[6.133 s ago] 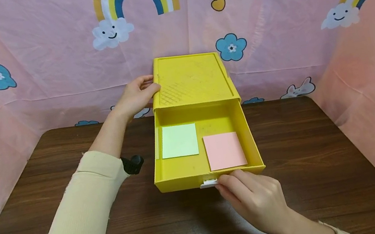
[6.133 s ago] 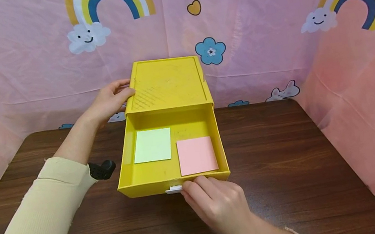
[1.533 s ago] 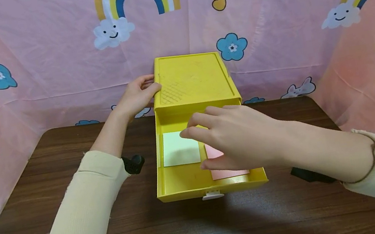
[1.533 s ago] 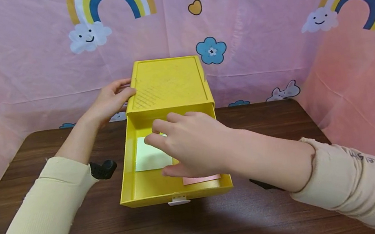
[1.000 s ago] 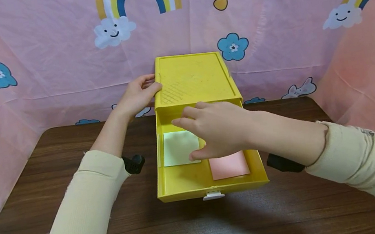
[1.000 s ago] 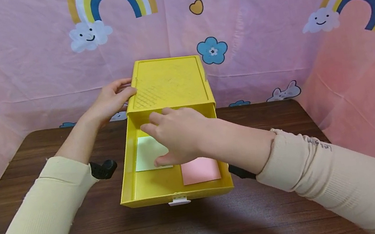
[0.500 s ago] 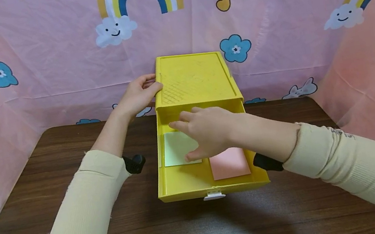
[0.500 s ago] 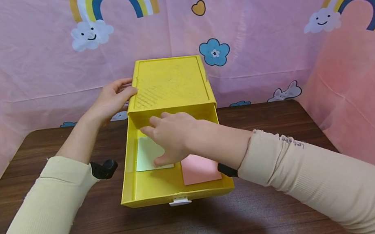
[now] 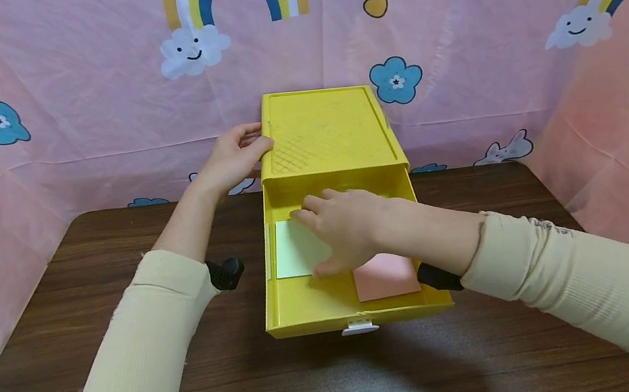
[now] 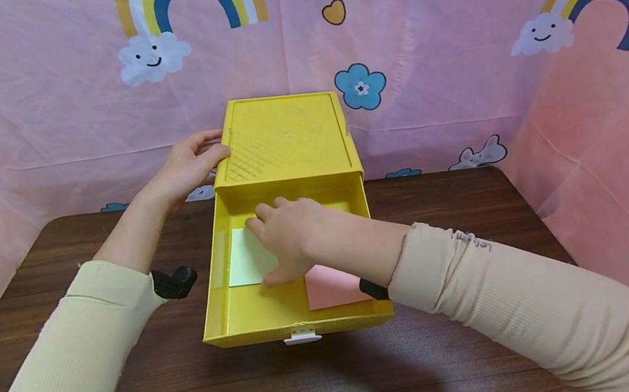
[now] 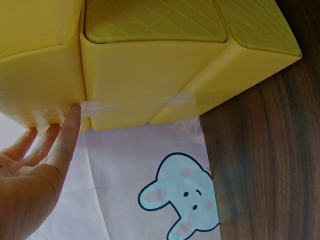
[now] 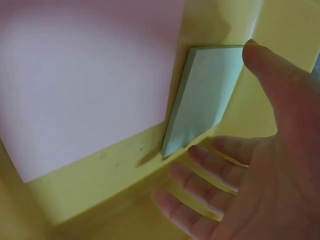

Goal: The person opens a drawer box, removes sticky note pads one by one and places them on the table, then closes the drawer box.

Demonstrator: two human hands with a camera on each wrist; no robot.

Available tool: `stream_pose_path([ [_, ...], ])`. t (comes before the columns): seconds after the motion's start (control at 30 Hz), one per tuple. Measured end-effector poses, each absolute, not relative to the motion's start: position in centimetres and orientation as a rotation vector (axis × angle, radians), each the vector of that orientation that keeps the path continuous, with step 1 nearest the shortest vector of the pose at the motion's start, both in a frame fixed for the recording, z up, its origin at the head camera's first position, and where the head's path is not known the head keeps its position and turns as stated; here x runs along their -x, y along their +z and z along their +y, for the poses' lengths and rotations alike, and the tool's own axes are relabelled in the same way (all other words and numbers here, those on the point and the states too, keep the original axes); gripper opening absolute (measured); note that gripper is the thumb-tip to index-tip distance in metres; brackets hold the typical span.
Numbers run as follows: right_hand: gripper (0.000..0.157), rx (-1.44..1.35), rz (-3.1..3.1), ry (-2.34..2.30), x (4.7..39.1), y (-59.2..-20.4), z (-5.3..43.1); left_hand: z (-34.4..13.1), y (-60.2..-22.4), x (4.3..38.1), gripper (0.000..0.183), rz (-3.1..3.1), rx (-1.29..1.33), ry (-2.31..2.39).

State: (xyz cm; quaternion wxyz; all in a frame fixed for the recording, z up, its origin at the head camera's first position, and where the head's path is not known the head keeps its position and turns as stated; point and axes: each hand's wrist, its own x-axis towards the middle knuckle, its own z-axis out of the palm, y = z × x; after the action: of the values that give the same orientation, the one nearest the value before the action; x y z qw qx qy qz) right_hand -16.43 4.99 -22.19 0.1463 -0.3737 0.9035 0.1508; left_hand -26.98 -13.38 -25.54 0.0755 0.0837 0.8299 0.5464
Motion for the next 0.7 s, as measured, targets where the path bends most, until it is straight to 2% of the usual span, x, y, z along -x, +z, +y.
stream_pose_path([
  [0.7, 0.089, 1.114, 2.643, 0.654, 15.5, -23.6, 4.4, -13.4, -25.5, 27.0, 0.06, 2.483, -0.267, 1.644],
])
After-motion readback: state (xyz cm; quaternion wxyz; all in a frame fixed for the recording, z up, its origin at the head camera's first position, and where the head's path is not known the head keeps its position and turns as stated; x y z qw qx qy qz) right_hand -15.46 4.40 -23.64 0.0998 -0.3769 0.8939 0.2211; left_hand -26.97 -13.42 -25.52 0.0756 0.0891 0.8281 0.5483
